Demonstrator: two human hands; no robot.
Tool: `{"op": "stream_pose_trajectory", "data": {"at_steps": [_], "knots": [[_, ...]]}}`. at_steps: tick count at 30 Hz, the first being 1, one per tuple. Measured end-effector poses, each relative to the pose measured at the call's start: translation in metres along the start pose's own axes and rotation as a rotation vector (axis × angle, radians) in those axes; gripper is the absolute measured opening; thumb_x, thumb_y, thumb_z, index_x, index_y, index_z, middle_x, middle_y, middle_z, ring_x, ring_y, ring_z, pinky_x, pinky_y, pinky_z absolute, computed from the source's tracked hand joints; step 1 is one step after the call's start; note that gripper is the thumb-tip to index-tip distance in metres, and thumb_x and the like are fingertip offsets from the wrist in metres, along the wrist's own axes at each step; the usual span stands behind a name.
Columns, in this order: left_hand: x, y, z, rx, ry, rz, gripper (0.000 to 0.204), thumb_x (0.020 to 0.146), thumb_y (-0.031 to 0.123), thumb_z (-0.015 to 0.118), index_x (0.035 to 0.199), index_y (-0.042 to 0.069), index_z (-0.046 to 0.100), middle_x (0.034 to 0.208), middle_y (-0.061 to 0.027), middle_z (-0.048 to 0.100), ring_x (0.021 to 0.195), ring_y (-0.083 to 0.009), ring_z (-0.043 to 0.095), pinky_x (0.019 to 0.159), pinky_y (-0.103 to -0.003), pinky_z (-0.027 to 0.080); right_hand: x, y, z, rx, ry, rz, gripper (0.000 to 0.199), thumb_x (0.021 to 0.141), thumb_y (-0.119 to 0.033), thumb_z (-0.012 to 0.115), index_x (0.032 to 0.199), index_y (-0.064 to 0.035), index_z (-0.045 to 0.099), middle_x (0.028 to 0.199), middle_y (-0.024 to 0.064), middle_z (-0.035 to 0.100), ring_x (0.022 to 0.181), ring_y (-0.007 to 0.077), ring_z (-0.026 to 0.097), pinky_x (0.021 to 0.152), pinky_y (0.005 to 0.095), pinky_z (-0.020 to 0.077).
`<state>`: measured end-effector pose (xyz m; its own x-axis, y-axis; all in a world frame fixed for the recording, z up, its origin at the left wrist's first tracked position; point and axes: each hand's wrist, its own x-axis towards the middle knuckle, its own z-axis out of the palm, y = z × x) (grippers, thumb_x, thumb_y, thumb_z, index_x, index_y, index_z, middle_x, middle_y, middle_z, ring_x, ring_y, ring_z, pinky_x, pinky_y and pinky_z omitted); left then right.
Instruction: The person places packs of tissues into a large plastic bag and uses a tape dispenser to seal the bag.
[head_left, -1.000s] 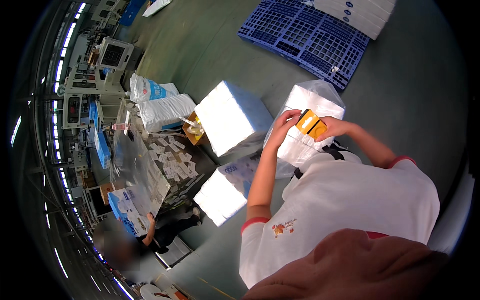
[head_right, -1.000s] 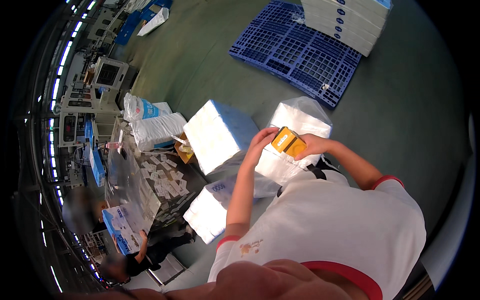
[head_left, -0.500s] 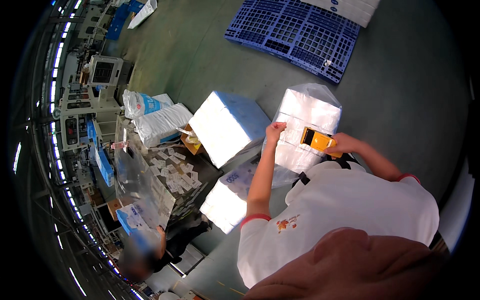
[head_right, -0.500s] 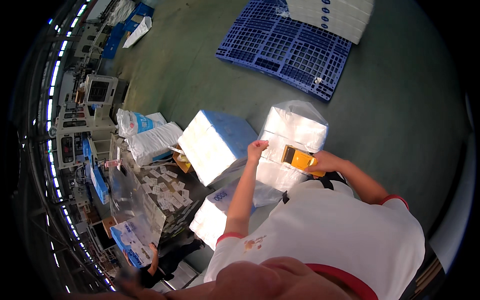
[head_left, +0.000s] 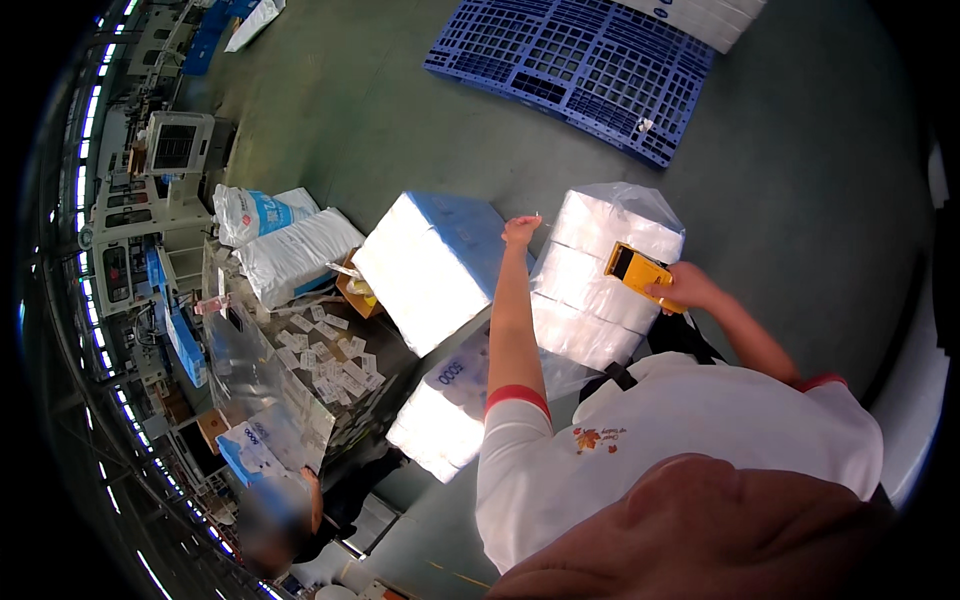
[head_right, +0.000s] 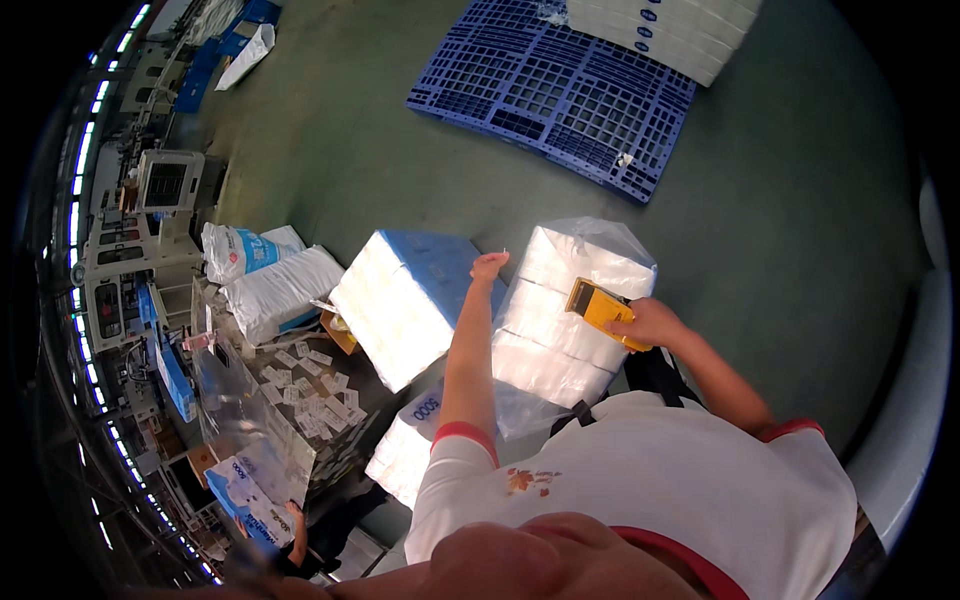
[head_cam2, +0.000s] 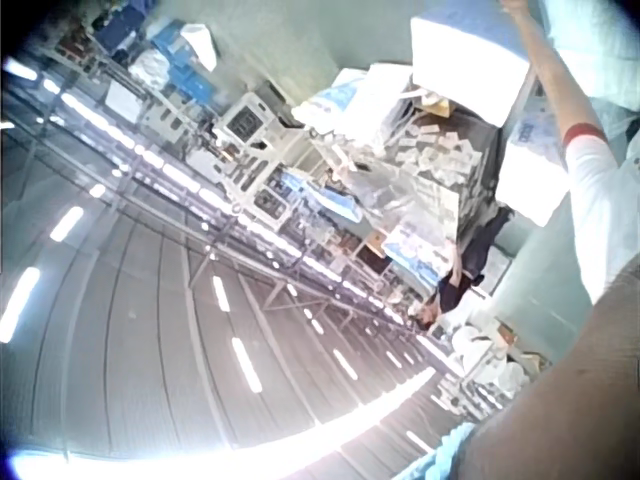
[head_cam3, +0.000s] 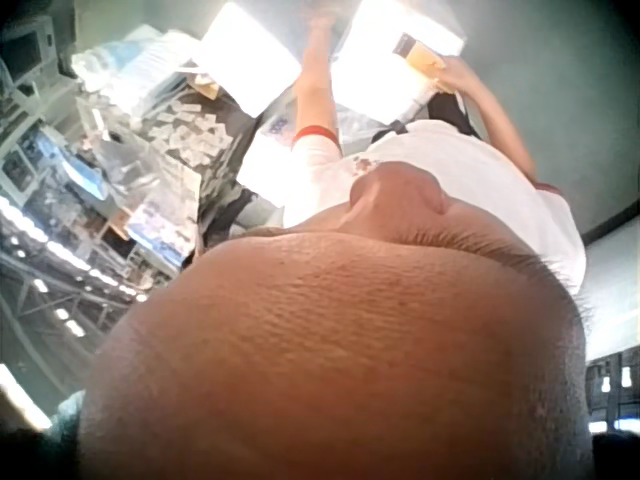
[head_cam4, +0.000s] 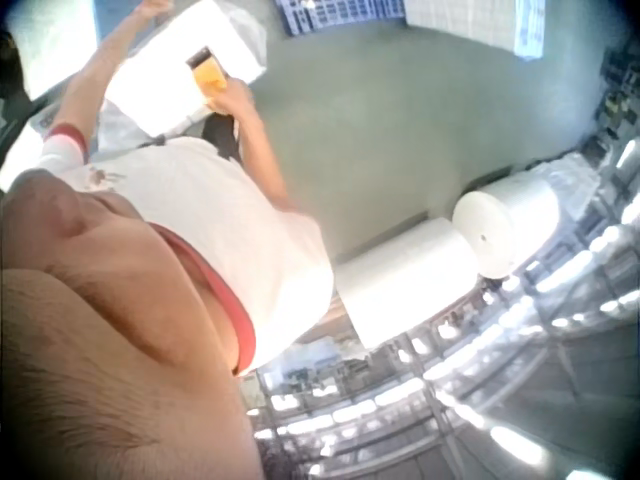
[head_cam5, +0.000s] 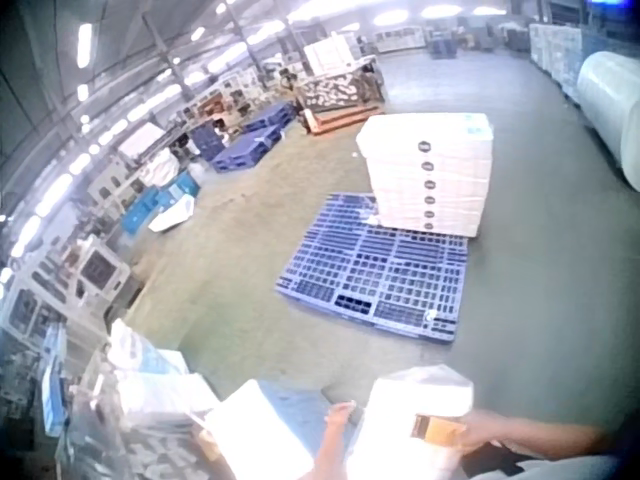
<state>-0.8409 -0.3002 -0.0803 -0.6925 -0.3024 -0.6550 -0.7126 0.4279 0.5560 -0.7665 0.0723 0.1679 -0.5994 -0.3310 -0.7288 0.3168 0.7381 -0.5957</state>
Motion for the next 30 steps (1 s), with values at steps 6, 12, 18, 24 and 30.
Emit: {"op": "stream_pose_trajectory", "data": {"at_steps": [6,12,18,24,30], "knots": [[-0.012,-0.009,0.078,-0.009,0.453,-0.504,0.073,0.071,0.042,0.070,0.128,0.007,0.041,0.136,-0.0208,0.034,0.123,-0.0315,0.036,0.105,-0.041,0.022,-0.002,-0.008,-0.023,-0.002,-0.120,0.054,0.039,0.078,-0.039,0.064,0.079,-0.0006,0.063,0.063,0.0075,0.064,0.055,0.0148,0.063,0.057,0.0276,0.0505],[-0.098,0.060,0.045,-0.086,0.766,0.496,0.022,0.083,0.016,0.056,0.098,0.002,0.048,0.104,-0.0179,0.048,0.095,-0.0316,0.046,0.080,-0.041,0.037,0.000,-0.008,-0.042,0.275,-0.193,0.038,0.034,0.083,-0.033,0.063,0.090,0.0001,0.061,0.064,0.0070,0.063,0.052,0.0136,0.062,0.054,0.0248,0.0506],[-0.288,0.055,0.158,0.232,-0.232,1.144,0.013,0.084,0.017,0.051,0.090,0.007,0.057,0.090,-0.0101,0.057,0.092,-0.0275,0.054,0.083,-0.039,0.041,0.011,-0.015,-0.060,0.442,-0.312,-0.068,0.037,0.084,-0.033,0.059,0.092,0.0034,0.058,0.066,0.0081,0.061,0.056,0.0135,0.061,0.056,0.0258,0.0504],[-0.231,0.036,0.200,0.253,-0.013,0.647,0.040,0.087,0.027,0.048,0.122,0.008,0.049,0.126,-0.0142,0.046,0.118,-0.0319,0.041,0.102,-0.044,0.027,0.001,-0.008,-0.038,0.265,-0.233,-0.240,0.043,0.080,-0.042,0.061,0.086,0.0011,0.062,0.072,0.0085,0.065,0.059,0.0152,0.062,0.059,0.0267,0.0490],[-0.227,0.031,0.192,0.599,0.253,0.628,0.060,0.090,0.033,0.043,0.138,0.002,0.027,0.144,-0.0184,0.023,0.136,-0.0290,0.015,0.110,-0.043,0.014,-0.031,0.090,-0.044,0.007,-0.119,-0.004,0.044,0.077,-0.042,0.065,0.081,0.0018,0.064,0.067,0.0093,0.064,0.056,0.0167,0.064,0.055,0.0284,0.0520]]}}
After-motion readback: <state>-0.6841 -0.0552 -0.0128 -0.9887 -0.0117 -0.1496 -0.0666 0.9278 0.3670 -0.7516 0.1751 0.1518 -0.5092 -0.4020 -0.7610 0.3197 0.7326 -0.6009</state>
